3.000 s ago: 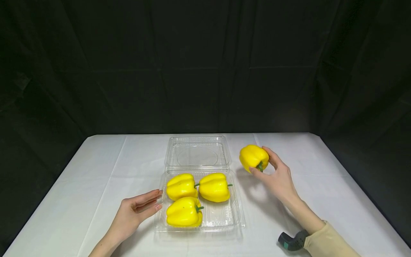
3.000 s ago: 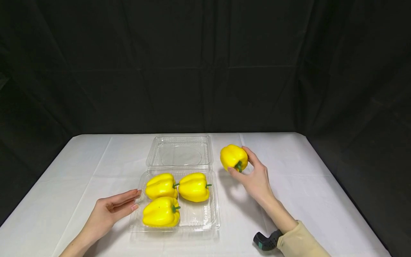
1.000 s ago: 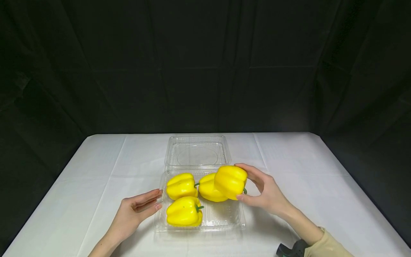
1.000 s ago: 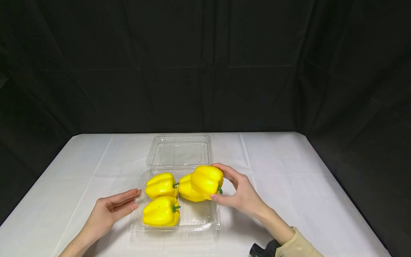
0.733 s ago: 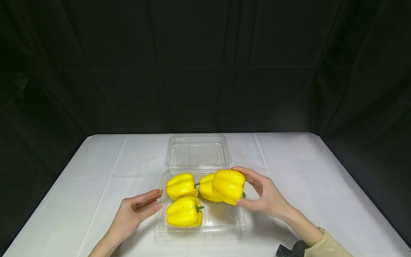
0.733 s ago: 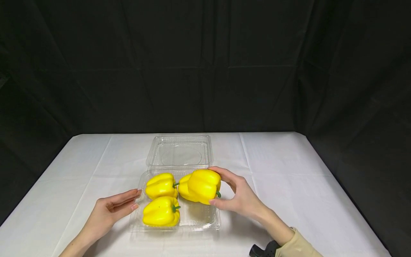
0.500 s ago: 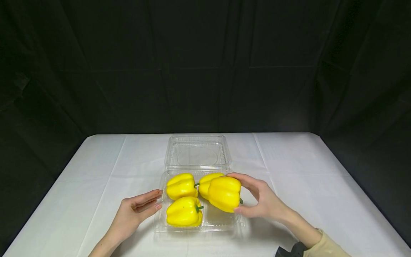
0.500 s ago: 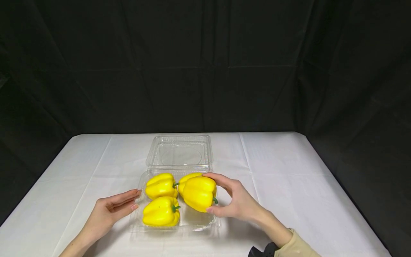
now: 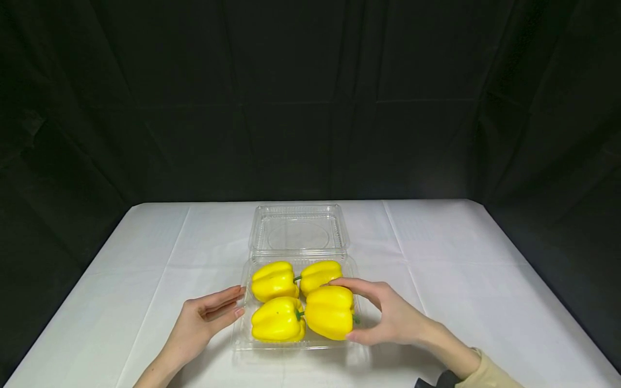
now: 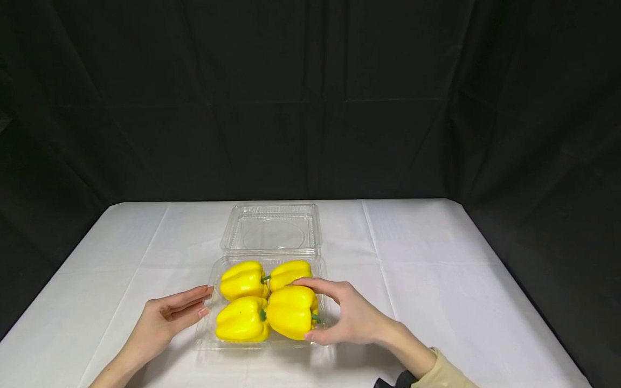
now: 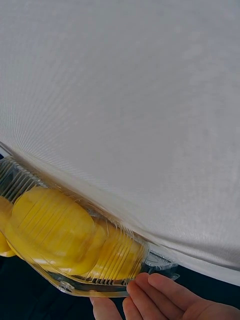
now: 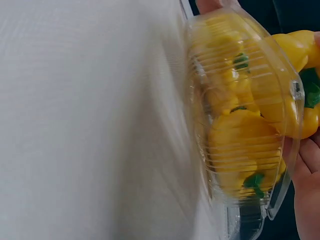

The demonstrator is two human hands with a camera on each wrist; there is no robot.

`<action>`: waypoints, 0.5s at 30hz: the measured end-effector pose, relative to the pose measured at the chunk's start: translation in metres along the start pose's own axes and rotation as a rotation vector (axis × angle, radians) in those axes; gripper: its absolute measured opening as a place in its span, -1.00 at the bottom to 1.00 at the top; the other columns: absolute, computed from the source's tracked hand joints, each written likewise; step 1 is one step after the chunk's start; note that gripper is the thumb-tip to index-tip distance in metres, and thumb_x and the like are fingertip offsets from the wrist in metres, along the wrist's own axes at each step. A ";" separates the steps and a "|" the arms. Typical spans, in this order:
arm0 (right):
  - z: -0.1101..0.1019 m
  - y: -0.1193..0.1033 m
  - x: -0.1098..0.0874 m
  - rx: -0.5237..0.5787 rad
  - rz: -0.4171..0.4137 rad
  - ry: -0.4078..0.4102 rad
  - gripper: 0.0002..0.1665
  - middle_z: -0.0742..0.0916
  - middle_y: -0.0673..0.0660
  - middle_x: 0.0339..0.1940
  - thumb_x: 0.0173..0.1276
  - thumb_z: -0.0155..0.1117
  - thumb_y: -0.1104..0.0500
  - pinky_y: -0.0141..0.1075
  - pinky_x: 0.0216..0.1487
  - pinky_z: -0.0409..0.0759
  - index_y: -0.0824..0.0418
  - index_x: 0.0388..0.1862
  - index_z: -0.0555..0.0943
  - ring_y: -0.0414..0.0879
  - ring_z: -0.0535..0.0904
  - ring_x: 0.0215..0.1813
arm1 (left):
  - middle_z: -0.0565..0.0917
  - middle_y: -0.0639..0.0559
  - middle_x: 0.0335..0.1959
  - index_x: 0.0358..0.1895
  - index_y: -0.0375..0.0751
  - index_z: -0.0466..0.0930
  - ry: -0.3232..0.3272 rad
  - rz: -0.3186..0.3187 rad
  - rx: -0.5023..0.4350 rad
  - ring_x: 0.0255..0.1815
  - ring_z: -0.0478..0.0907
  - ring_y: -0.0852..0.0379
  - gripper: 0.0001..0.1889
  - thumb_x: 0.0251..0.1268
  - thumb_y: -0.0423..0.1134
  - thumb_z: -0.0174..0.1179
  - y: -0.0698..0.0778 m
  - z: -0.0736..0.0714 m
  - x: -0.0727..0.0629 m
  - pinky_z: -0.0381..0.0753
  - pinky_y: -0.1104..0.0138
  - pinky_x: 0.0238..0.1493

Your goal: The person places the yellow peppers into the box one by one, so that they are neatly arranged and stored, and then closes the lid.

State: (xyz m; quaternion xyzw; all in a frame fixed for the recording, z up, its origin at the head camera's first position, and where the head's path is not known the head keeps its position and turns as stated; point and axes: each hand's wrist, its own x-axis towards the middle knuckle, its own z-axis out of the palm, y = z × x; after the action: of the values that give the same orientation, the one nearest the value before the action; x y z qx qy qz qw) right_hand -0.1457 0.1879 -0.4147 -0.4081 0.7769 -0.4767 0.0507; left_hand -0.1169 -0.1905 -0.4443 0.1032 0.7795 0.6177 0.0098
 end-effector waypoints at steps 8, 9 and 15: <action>0.004 -0.001 0.000 -0.052 0.030 -0.012 -0.11 0.61 -0.04 0.34 0.09 0.57 0.17 -0.12 0.45 0.47 -0.01 0.43 0.42 -0.10 0.49 0.39 | 0.68 -0.11 0.18 0.21 -0.24 0.63 0.003 -0.011 0.007 0.16 0.66 0.05 -0.52 0.22 -0.23 0.43 0.001 0.000 0.000 0.69 0.40 0.10; 0.004 -0.001 0.000 -0.055 0.043 -0.013 -0.10 0.61 -0.06 0.35 0.09 0.57 0.16 -0.11 0.45 0.46 -0.03 0.43 0.42 -0.11 0.49 0.39 | 0.68 -0.11 0.18 0.21 -0.24 0.63 0.003 -0.015 0.008 0.16 0.66 0.04 -0.52 0.21 -0.22 0.43 0.001 0.000 0.000 0.69 0.39 0.10; 0.006 -0.001 0.001 -0.077 0.082 -0.021 -0.07 0.59 -0.14 0.36 0.06 0.59 0.15 0.00 0.43 0.46 -0.11 0.44 0.41 -0.12 0.46 0.41 | 0.68 -0.09 0.18 0.21 -0.24 0.63 0.005 -0.036 0.014 0.15 0.66 0.11 -0.51 0.20 -0.20 0.44 0.001 0.000 0.000 0.69 0.41 0.10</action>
State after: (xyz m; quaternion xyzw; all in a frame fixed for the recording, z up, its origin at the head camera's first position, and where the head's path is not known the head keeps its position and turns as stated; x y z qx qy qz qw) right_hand -0.1425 0.1829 -0.4166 -0.3825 0.8102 -0.4398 0.0626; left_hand -0.1172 -0.1906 -0.4432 0.0877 0.7855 0.6124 0.0184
